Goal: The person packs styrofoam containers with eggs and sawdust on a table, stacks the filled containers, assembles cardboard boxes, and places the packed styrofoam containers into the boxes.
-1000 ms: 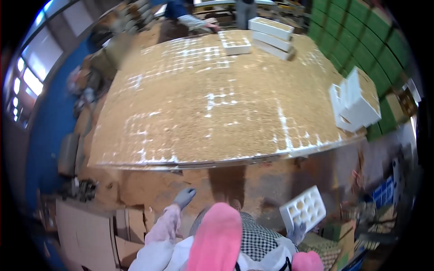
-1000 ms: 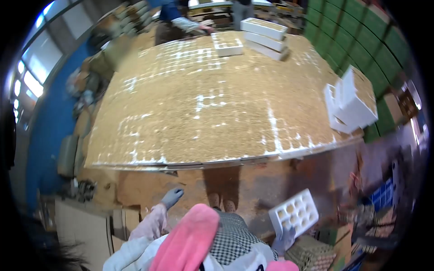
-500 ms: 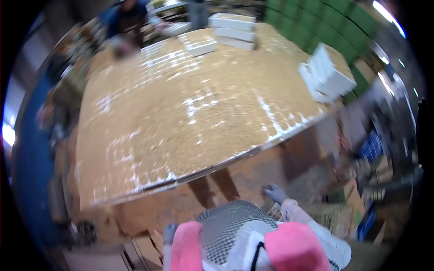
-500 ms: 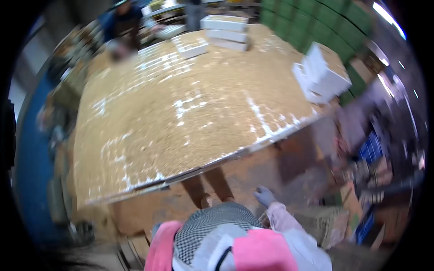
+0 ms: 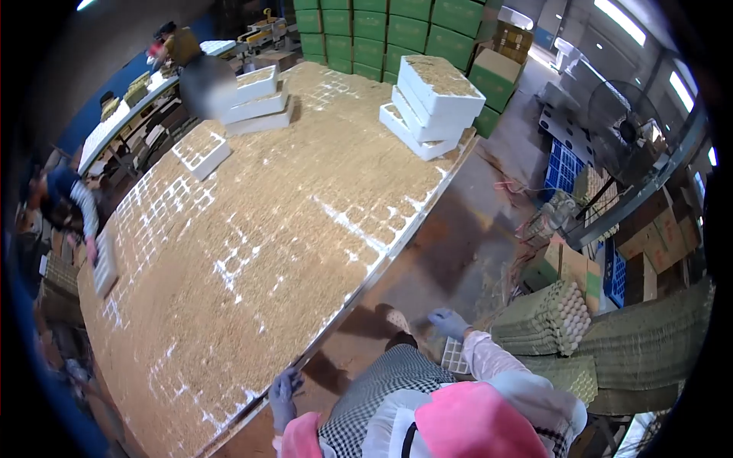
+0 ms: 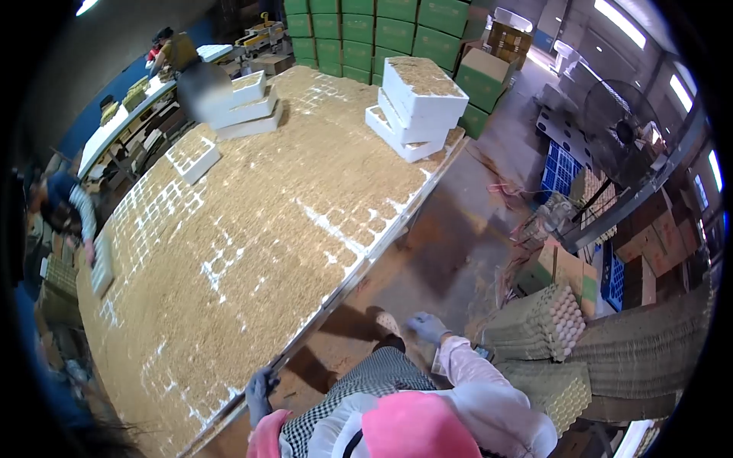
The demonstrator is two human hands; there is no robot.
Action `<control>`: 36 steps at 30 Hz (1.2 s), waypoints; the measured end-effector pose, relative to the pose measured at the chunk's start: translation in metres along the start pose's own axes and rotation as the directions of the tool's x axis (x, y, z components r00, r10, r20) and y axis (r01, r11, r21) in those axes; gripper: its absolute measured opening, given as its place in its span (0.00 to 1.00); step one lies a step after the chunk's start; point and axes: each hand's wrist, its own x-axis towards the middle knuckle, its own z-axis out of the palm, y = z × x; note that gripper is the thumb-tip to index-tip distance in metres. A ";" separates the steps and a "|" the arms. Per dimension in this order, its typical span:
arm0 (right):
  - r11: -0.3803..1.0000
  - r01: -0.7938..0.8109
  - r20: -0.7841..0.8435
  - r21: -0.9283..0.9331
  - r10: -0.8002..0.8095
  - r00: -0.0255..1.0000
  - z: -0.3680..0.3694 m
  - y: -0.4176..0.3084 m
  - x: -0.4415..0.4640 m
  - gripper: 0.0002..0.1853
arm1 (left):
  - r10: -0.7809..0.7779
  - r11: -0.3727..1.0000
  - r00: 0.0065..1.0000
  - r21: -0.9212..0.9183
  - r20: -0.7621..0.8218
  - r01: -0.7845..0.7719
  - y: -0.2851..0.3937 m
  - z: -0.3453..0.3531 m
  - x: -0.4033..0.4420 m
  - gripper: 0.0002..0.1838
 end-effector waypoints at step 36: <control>-0.193 -0.025 0.012 0.981 -0.067 0.998 -0.307 -0.057 0.313 0.28 | 0.394 0.885 0.891 0.167 0.224 -0.434 0.098 0.397 0.397 0.39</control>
